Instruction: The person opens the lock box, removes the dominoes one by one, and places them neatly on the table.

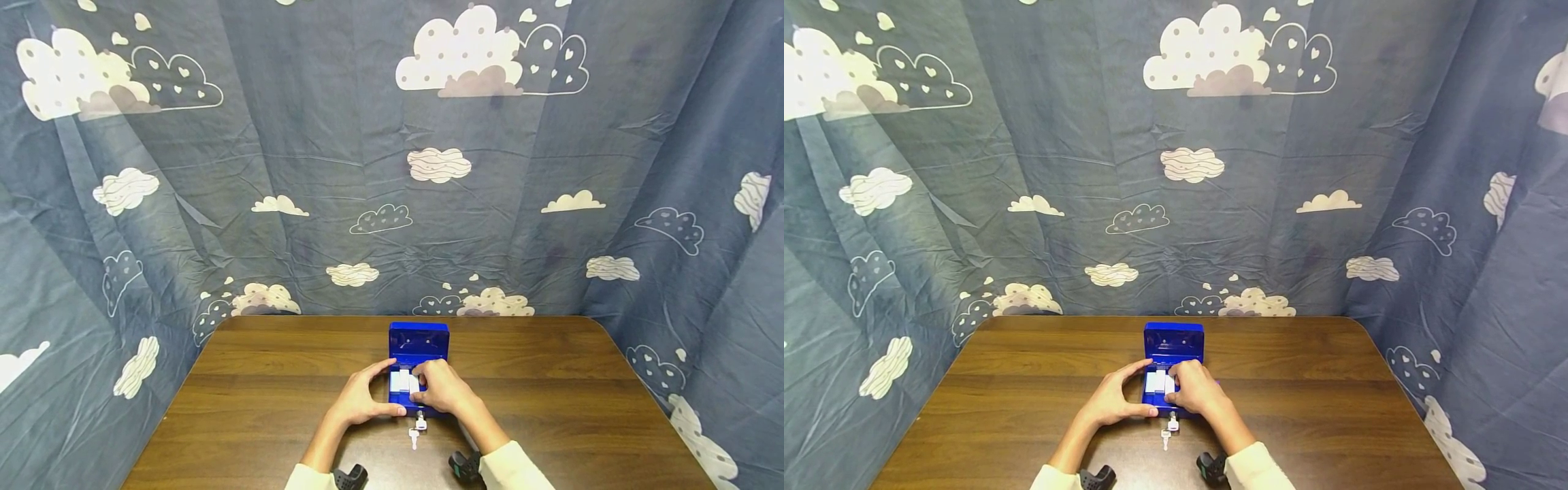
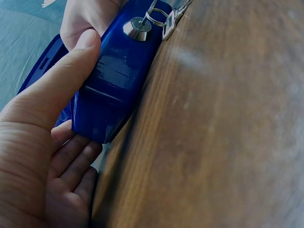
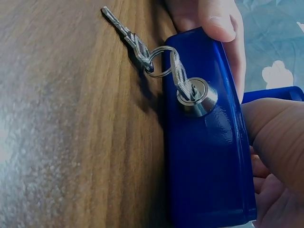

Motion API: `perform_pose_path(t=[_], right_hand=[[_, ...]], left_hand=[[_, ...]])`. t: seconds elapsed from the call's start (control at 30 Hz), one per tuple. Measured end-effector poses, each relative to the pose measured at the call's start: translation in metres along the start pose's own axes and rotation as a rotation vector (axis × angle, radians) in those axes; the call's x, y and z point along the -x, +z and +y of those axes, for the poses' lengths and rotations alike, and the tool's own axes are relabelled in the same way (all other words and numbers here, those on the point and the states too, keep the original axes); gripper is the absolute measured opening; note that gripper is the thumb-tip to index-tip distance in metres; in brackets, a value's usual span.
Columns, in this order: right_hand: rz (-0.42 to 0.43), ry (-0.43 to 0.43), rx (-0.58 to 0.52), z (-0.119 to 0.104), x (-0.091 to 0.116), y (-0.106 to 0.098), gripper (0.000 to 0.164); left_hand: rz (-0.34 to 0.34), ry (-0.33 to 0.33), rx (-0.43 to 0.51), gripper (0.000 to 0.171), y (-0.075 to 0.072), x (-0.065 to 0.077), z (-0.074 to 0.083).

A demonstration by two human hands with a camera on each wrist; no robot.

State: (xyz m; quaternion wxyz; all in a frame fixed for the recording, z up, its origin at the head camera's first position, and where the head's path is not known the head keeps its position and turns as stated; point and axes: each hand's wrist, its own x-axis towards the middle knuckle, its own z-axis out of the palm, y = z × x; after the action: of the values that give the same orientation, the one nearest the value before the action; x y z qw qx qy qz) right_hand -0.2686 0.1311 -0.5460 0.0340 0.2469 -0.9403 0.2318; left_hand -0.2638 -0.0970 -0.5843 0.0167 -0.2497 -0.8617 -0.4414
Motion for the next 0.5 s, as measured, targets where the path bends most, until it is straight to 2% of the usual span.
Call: perform_pose_path(t=[0.5], right_hand=[[-0.017, 0.026, -0.048, 0.0027, -0.0032, 0.0006, 0.036]], left_hand=[[0.004, 0.010, -0.002, 0.098, 0.0001, 0.0000, -0.0012]])
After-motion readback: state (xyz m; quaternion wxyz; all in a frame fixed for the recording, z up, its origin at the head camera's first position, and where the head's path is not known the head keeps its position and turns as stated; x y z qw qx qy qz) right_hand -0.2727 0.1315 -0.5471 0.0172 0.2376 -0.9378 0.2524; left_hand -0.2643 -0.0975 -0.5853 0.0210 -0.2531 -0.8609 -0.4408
